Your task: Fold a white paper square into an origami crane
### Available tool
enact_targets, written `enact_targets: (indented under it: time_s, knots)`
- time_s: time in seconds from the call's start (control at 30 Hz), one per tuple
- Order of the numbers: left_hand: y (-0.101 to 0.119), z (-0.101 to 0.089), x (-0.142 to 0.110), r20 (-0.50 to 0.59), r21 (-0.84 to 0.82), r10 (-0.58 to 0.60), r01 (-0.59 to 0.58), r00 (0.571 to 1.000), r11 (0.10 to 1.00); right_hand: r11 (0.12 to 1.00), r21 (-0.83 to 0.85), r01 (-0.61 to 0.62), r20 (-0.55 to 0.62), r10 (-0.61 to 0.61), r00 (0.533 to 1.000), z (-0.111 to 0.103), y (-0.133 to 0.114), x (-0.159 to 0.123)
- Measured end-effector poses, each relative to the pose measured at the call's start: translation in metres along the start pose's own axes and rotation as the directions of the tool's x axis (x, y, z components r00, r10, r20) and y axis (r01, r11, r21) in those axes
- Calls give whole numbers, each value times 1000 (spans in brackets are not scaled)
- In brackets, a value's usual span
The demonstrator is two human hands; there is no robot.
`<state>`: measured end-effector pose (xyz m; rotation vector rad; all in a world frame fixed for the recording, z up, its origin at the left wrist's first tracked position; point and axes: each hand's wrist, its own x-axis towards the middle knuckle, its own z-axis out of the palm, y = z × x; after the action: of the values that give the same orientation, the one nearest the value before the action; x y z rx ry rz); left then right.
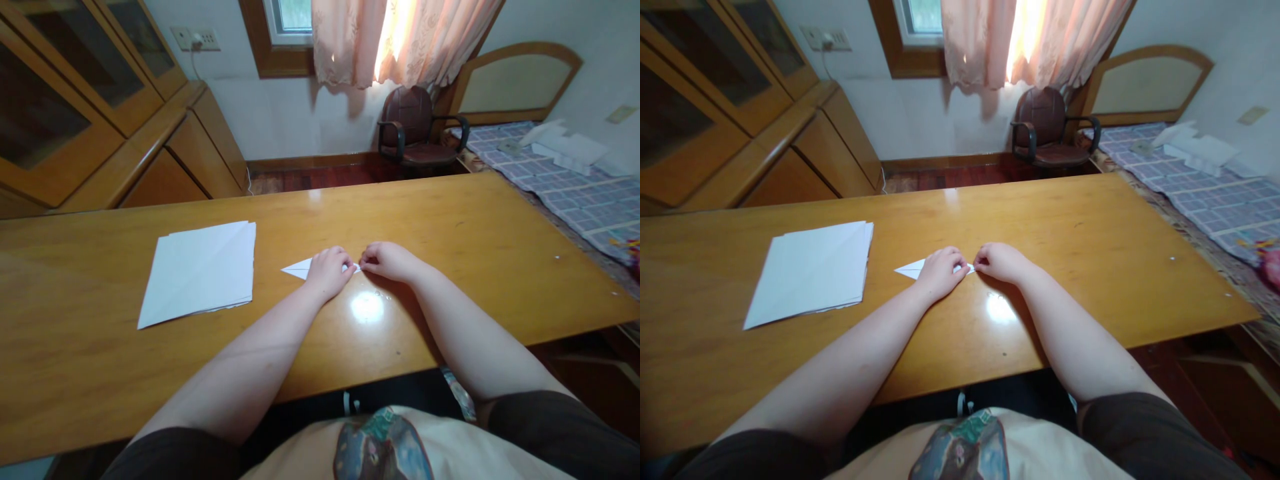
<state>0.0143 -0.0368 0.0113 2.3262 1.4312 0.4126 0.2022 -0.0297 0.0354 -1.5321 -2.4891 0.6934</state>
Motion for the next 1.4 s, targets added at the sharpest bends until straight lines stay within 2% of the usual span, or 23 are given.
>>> enact_targets:
  time_s: [0.2,0.47,0.57,0.67,0.87,1.0,1.17,1.27,1.4]
  knots:
    - [1,-1,0,12,4,-15,15,1000,1000,981,-183,66,4,-66,998,-3,-7,-5]
    - [0,0,0,2,1,-10,10,1000,1000,962,-272,-12,41,24,999,-3,-16,-5]
    - [0,0,0,2,-5,-10,10,1000,1000,958,-283,-42,23,50,998,-2,-18,-4]
    - [-1,0,0,3,-12,-5,5,1000,1000,966,-231,-112,7,116,993,0,-16,-3]
    - [-1,1,0,-5,-12,3,-3,1000,1000,960,51,-277,85,272,959,3,-6,0]
    - [0,0,0,3,-12,-7,7,1000,1000,979,52,-198,52,196,979,3,-4,0]
    - [0,-1,0,7,-11,-10,10,1000,1000,989,-117,-86,25,90,996,2,-6,0]
    - [0,0,0,1,-9,-9,9,1000,1000,982,-167,-84,27,90,996,4,-8,1]
    - [0,0,0,-1,-3,-10,10,1000,1000,978,-158,-140,35,147,989,6,-10,1]
